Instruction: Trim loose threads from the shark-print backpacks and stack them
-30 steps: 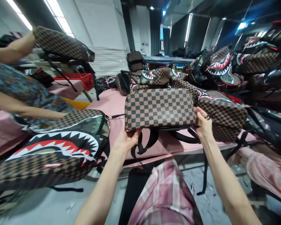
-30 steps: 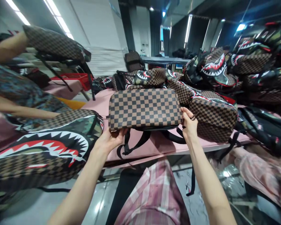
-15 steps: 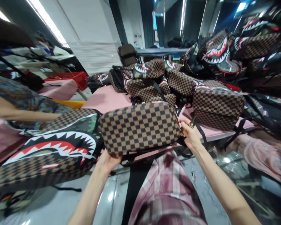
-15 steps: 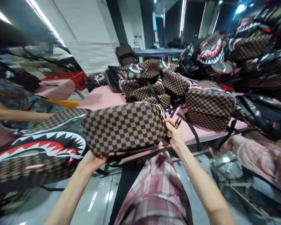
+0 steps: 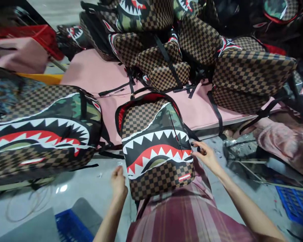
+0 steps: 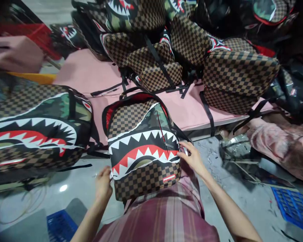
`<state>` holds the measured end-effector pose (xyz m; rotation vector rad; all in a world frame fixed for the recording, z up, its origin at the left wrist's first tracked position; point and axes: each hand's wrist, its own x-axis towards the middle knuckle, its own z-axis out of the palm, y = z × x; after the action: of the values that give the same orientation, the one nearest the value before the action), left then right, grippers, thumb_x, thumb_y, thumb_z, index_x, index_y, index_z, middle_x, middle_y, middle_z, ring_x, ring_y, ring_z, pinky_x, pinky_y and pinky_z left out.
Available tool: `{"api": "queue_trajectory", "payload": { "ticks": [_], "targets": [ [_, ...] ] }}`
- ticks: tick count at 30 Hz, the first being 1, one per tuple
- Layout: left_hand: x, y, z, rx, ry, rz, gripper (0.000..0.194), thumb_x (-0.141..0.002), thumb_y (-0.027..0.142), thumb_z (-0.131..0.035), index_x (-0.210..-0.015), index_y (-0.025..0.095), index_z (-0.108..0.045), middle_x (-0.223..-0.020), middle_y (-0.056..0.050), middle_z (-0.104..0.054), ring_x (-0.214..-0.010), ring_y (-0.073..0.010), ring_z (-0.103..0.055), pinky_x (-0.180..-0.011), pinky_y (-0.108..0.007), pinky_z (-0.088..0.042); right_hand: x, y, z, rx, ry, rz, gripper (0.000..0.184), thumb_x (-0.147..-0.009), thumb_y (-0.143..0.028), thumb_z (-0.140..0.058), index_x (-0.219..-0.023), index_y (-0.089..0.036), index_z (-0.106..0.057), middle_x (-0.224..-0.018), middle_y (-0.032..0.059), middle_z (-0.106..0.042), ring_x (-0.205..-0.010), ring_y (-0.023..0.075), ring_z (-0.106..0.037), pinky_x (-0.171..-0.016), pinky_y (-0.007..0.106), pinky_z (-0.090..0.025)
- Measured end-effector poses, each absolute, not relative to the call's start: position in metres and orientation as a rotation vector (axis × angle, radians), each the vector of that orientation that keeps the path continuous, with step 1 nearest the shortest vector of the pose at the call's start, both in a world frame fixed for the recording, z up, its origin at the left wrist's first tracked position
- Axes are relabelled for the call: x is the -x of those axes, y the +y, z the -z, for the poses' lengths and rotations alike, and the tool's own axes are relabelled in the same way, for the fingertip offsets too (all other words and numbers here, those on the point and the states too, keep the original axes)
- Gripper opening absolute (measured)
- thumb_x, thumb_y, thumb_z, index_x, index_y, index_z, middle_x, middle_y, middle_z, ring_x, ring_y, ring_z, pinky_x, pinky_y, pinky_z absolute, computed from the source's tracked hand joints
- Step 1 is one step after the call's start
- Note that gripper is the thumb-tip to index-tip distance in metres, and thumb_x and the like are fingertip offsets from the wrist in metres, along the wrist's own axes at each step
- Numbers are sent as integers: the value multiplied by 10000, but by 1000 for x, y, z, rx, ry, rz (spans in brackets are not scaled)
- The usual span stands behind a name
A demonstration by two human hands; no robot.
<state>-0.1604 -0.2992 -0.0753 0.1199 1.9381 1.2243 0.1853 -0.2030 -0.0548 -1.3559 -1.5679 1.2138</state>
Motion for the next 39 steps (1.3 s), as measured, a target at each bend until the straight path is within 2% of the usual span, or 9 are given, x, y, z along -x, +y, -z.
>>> {"api": "queue_trajectory", "payload": {
  "ticks": [4,7,15,19,22,25,29,33,39],
  "targets": [
    [142,-259,28,-732,2220,-1511,141,-757,200,-558,-894,212,-590,-966,-20,-592,-990,-183,-518,-916,-266,-367,-165,-184,44,1244,-2125,-699,308,-814,-222,-566,-1119,-226,-605,-1010,66,-603,-828,169,-602,-644,254,-477],
    [89,-221,14,-1364,2048,-1223,94,-750,228,-581,-823,205,-636,-872,-43,-618,-902,-208,-540,-917,-318,-356,-150,-171,44,1134,-2220,-519,230,-849,-115,-454,-980,-185,-630,-858,48,-620,-703,138,-596,-575,222,-440],
    [11,-158,35,-1621,2116,-491,584,-715,479,-639,-1145,138,-441,-1070,-120,-580,-1016,-265,-548,-825,-350,-383,-169,-211,45,941,-2481,-345,204,-866,-110,-381,-797,-172,-563,-679,29,-552,-525,141,-497,-472,255,-366],
    [22,-157,33,-1576,2065,-348,530,-752,447,-584,-1155,135,-442,-879,-70,-622,-875,-238,-599,-746,-312,-406,-185,-230,56,948,-2329,-686,278,-833,-89,-371,-977,-191,-586,-728,38,-593,-562,148,-560,-474,253,-424],
    [26,-157,35,-1537,2021,-400,383,-785,231,-491,-1153,125,-463,-735,-21,-595,-699,-189,-590,-664,-279,-397,-189,-190,66,1134,-2087,-920,211,-856,-168,-411,-853,-212,-618,-732,28,-622,-637,160,-605,-555,261,-478],
    [29,-159,40,-1428,1909,-571,374,-755,134,-436,-1124,149,-497,-580,50,-481,-559,-133,-515,-588,-233,-368,-190,-113,77,1619,-1906,-645,214,-867,-292,-457,-978,-191,-609,-891,69,-661,-780,209,-624,-675,318,-492],
    [34,-165,38,-1304,1819,-764,375,-768,187,-439,-1134,147,-509,-547,74,-390,-529,-107,-460,-570,-210,-364,-184,-31,84,1775,-2070,-404,378,-832,-185,-459,-1198,-122,-525,-1151,183,-588,-1031,291,-550,-841,427,-440],
    [35,-169,28,-1400,1803,-781,442,-774,207,-430,-1205,126,-492,-589,52,-451,-540,-114,-475,-592,-225,-392,-166,-40,64,1406,-2159,-322,338,-845,-150,-430,-1160,-168,-552,-1216,143,-563,-1213,298,-417,-961,536,-346],
    [32,-181,5,-1554,1931,-650,501,-807,190,-390,-1306,149,-403,-595,12,-560,-511,-155,-525,-601,-271,-421,-116,-113,26,416,-2634,-283,303,-891,-100,-375,-1099,-118,-594,-1135,127,-620,-1163,216,-492,-999,436,-402]
  ]
}}
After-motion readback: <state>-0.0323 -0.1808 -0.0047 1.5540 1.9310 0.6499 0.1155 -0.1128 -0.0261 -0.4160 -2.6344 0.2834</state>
